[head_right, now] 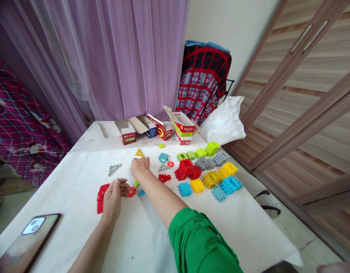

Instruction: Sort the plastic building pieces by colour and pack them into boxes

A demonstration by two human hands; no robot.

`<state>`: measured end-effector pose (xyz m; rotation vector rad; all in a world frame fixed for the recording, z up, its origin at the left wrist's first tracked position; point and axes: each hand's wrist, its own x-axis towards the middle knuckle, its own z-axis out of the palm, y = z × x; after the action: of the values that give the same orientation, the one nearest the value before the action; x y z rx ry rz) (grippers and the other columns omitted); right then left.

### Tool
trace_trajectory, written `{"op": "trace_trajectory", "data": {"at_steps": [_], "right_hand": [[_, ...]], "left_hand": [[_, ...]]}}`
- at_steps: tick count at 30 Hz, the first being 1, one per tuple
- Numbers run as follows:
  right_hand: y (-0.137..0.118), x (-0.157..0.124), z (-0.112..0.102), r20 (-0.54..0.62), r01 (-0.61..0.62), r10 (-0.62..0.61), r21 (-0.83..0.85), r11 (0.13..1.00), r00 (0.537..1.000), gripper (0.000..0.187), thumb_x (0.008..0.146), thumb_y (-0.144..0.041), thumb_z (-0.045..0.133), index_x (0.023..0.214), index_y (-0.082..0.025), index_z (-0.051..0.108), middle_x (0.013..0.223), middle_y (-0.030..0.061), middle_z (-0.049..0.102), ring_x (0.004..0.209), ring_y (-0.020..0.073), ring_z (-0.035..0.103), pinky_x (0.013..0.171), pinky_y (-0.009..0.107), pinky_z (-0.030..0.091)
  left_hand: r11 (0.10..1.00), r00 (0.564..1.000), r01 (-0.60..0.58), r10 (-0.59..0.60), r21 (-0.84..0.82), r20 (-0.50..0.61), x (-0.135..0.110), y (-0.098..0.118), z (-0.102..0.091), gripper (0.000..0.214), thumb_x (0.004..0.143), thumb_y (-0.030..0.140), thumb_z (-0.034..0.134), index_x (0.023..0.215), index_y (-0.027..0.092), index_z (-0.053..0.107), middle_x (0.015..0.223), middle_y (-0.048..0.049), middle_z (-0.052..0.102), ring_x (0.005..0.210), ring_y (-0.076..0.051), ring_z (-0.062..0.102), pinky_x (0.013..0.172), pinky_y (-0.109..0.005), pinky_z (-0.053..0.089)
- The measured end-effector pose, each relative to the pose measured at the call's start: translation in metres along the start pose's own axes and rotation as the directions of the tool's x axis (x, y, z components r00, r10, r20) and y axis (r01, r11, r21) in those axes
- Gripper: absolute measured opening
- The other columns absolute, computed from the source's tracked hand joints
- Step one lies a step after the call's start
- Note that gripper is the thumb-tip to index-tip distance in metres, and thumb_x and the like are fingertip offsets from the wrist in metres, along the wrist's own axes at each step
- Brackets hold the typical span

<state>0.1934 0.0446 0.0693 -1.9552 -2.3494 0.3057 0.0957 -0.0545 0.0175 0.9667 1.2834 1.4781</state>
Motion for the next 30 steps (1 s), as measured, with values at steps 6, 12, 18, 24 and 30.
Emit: {"op": "trace_trajectory", "data": {"at_steps": [6,12,18,24,30], "right_hand": [[0.044,0.012,-0.029,-0.030,-0.066,0.067,0.048,0.997,0.997,0.038,0.095,-0.026,0.037,0.123,-0.023,0.062,0.122,0.0066,0.068,0.108,0.0207,0.063,0.083,0.030,0.046],[0.085,0.025,-0.026,0.052,-0.055,0.053,0.042,0.998,0.997,0.032,0.090,-0.023,0.048,0.109,-0.028,0.072,0.120,-0.0008,0.070,0.105,0.0193,0.064,0.081,0.027,0.049],[0.099,0.026,-0.028,-0.025,-0.094,0.093,-0.002,0.996,0.995,0.039,0.092,-0.020,0.044,0.122,-0.027,0.067,0.130,0.0033,0.064,0.117,0.0208,0.059,0.093,0.030,0.046],[0.131,0.035,-0.055,0.041,-0.257,0.263,-0.112,0.960,0.964,0.040,0.079,-0.014,0.060,0.118,-0.019,0.069,0.125,0.0102,0.067,0.115,0.0262,0.061,0.091,0.032,0.047],[0.132,0.033,-0.044,0.185,-0.298,0.327,-0.171,0.939,0.927,0.049,0.072,-0.033,0.073,0.118,-0.016,0.069,0.122,0.0148,0.067,0.109,0.0283,0.064,0.086,0.032,0.050]], "left_hand": [[0.999,1.000,0.018,-0.018,-0.027,-0.009,-0.002,0.003,0.002,0.058,0.074,0.073,0.053,0.081,0.016,0.061,0.060,-0.0016,0.062,0.048,-0.013,0.057,0.044,-0.025,0.044],[1.000,1.000,0.011,-0.011,-0.025,0.002,-0.001,0.002,0.001,0.057,0.075,0.072,0.054,0.081,0.016,0.062,0.061,-0.0018,0.063,0.048,-0.013,0.057,0.044,-0.024,0.044],[0.999,1.000,0.018,-0.018,-0.029,0.007,-0.001,0.001,0.001,0.058,0.075,0.073,0.054,0.081,0.016,0.062,0.061,-0.0020,0.063,0.049,-0.013,0.057,0.045,-0.024,0.045],[0.999,0.999,0.032,-0.032,-0.026,0.015,-0.001,0.001,0.001,0.059,0.075,0.073,0.052,0.082,0.016,0.061,0.061,-0.0016,0.062,0.049,-0.013,0.057,0.045,-0.024,0.044],[0.999,0.999,0.036,-0.036,-0.030,0.017,-0.001,0.001,0.000,0.059,0.075,0.073,0.054,0.082,0.015,0.062,0.061,-0.0021,0.063,0.050,-0.012,0.057,0.047,-0.024,0.045]]}}
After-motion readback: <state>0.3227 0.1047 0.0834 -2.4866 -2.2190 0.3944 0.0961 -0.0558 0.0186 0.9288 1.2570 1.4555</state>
